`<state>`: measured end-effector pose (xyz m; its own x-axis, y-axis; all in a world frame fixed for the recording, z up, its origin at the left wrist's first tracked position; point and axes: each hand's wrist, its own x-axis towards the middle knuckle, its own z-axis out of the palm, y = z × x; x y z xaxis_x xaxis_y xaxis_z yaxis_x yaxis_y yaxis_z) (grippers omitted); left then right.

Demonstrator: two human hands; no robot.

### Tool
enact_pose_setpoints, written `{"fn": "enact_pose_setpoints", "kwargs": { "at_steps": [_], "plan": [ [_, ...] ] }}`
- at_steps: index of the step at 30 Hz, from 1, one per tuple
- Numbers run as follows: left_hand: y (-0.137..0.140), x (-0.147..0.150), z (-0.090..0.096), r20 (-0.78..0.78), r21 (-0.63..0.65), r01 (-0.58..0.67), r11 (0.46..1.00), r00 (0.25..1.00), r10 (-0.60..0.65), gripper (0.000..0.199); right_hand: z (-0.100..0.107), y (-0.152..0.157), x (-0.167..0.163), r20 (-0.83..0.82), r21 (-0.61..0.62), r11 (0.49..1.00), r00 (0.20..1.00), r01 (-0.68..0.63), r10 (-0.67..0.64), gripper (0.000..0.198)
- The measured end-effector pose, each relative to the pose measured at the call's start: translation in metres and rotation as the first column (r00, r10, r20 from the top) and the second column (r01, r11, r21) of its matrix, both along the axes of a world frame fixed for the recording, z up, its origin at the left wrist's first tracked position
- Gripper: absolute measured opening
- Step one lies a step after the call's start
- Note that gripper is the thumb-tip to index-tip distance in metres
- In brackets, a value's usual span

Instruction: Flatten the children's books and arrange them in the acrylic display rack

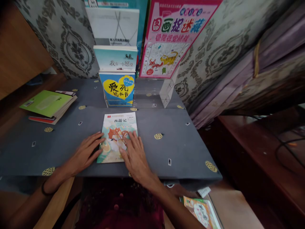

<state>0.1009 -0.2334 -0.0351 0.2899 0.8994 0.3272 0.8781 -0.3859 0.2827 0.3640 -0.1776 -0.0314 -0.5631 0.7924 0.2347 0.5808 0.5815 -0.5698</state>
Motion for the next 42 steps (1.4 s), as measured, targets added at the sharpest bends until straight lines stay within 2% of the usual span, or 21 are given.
{"fn": "enact_pose_setpoints", "kwargs": {
  "at_steps": [3, 7, 11, 14, 19, 25, 30, 37, 42],
  "plan": [
    [0.016, -0.002, 0.000, -0.004, -0.014, -0.053, 0.999, 0.999, 0.053, 0.042, 0.019, 0.011, -0.018, 0.060, -0.011, 0.994, 0.992, -0.112, 0.112, 0.057],
    [0.038, -0.004, -0.002, 0.028, 0.041, -0.043, 0.998, 0.999, 0.042, 0.045, 0.040, 0.039, -0.076, 0.072, -0.056, 0.963, 0.961, -0.263, 0.266, 0.065],
    [0.046, -0.006, -0.006, 0.040, 0.080, -0.012, 0.997, 0.999, 0.009, 0.038, 0.036, 0.069, -0.129, 0.095, -0.076, 0.959, 0.955, -0.274, 0.280, 0.067],
    [0.046, -0.006, -0.009, 0.028, 0.089, -0.036, 0.995, 0.999, 0.034, 0.037, 0.026, 0.080, -0.142, 0.123, -0.034, 0.963, 0.956, -0.266, 0.268, 0.068],
    [0.045, -0.006, -0.013, 0.001, 0.032, -0.083, 0.996, 0.997, 0.083, 0.044, 0.013, 0.094, -0.121, 0.168, 0.004, 0.986, 0.972, -0.166, 0.163, 0.069],
    [0.046, -0.007, -0.017, -0.021, 0.049, -0.096, 0.994, 0.995, 0.097, 0.046, -0.002, 0.124, -0.083, 0.149, 0.038, 0.999, 0.989, -0.020, 0.014, 0.068],
    [0.045, -0.007, -0.014, -0.024, 0.039, -0.090, 0.995, 0.996, 0.091, 0.047, -0.002, 0.132, -0.065, 0.172, 0.042, 0.997, 0.984, -0.062, 0.054, 0.064],
    [0.044, -0.006, -0.017, -0.007, 0.064, -0.105, 0.992, 0.994, 0.105, 0.046, 0.012, 0.104, -0.050, 0.257, 0.097, 0.981, 0.956, -0.170, 0.141, 0.053],
    [0.046, -0.009, -0.037, 0.034, 0.188, -0.154, 0.970, 0.988, 0.151, 0.044, 0.016, 0.066, -0.031, 0.265, 0.104, 0.989, 0.961, -0.109, 0.078, 0.049]
  ]
}}
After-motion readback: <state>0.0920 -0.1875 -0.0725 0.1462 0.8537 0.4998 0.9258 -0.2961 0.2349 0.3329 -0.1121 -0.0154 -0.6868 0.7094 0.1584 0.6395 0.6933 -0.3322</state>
